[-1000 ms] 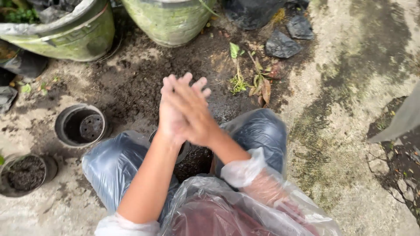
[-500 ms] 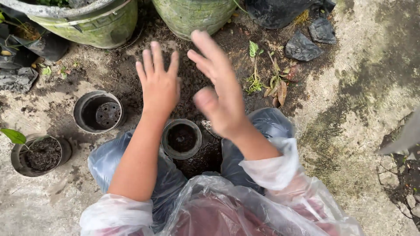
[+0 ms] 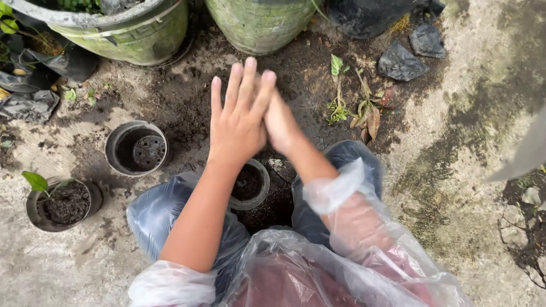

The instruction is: The person uses a small hand trowel to scoop soil from a pile on the ground and fills a black plastic pot. They repeatedly scoop and pack the soil into the pot, occasionally using their hands to adjust the soil level.

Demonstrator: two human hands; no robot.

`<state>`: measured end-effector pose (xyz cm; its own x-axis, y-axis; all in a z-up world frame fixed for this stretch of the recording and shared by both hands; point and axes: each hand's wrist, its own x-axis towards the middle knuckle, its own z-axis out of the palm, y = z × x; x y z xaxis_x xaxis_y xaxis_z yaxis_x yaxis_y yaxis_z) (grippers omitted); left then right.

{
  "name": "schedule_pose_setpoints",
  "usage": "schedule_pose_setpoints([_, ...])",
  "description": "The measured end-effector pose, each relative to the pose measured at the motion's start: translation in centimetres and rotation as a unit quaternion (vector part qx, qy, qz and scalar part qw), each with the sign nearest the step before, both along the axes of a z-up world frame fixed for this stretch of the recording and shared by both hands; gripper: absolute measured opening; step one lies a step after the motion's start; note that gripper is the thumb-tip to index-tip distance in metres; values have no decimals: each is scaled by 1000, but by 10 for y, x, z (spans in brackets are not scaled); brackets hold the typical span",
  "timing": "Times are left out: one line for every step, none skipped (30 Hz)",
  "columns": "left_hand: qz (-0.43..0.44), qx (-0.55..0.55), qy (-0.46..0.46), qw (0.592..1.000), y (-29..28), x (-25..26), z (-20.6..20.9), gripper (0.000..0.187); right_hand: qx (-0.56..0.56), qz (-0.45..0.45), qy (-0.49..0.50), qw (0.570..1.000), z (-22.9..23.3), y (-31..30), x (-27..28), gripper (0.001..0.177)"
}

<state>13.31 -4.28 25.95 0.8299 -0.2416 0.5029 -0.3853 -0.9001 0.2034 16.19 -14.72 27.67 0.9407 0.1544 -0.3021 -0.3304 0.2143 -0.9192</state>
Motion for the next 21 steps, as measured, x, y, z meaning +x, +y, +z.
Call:
schedule_pose_setpoints([-2, -2, -5, 1000, -1, 4, -7, 62, -2, -2, -5, 1000, 4, 2, -13, 76])
schedule_pose_setpoints([42, 12, 35, 998, 0, 8, -14, 63, -20, 43, -150, 988, 9, 5, -24, 72])
schedule_pose_setpoints([85, 26, 74, 993, 0, 12, -20, 65, -36, 88, -292, 952, 14, 8, -36, 75])
schedule_pose_setpoints([88, 26, 72, 993, 1, 11, -7, 65, -35, 90, -294, 951, 24, 12, -42, 75])
schedule_pose_setpoints([147, 23, 132, 980, 1, 11, 6, 79, -121, 128, -425, 888, 34, 15, -48, 63])
schedule_pose_setpoints([200, 18, 195, 960, -2, 9, 18, 92, -207, 159, -540, 800, 43, 16, -55, 55])
schedule_pose_setpoints([197, 18, 196, 960, -3, 8, 6, 92, -209, 158, -539, 801, 15, 12, -52, 55])
schedule_pose_setpoints([185, 26, 179, 966, -4, 7, -6, 78, -332, 154, -559, 744, -13, 9, -49, 49])
schedule_pose_setpoints([173, 34, 163, 971, -4, 5, -18, 65, -447, 148, -570, 673, -41, 5, -47, 54])
schedule_pose_setpoints([174, 33, 163, 971, -2, 8, -25, 65, -447, 150, -570, 673, -48, 0, -40, 54])
schedule_pose_setpoints([132, -2, 166, 977, 0, 11, -31, 66, -480, 114, -561, 664, -55, -5, -33, 53])
schedule_pose_setpoints([93, -38, 171, 980, 3, 11, -38, 67, -511, 83, -552, 654, -63, -9, -28, 55])
schedule_pose_setpoints([98, -39, 173, 979, 4, 4, -44, 67, -508, 88, -553, 655, -63, -15, -25, 55])
schedule_pose_setpoints([49, -72, 101, 991, 4, 2, -48, 68, -486, 88, -429, 757, -62, -22, -19, 58])
schedule_pose_setpoints([-1, -103, 29, 994, 2, 1, -51, 68, -450, 85, -294, 839, -61, -31, -12, 63])
schedule_pose_setpoints([-2, -99, 31, 995, -1, -4, -49, 68, -447, 84, -292, 841, -88, -53, -1, 63])
schedule_pose_setpoints([-35, -122, -31, 991, -3, -8, -46, 74, -390, 57, -162, 905, -115, -75, 11, 69])
schedule_pose_setpoints([-75, -144, -92, 983, -5, -12, -45, 79, -323, 24, -25, 946, -143, -95, 20, 77])
schedule_pose_setpoints([-81, -140, -87, 983, -2, -8, -53, 79, -319, 18, -21, 947, -106, -71, 4, 77])
schedule_pose_setpoints([-48, -92, -37, 994, -5, -4, -61, 69, -228, 55, -66, 970, -65, -53, -12, 75])
schedule_pose_setpoints([-15, -42, 13, 999, -8, -1, -68, 61, -133, 92, -111, 981, -24, -34, -34, 76])
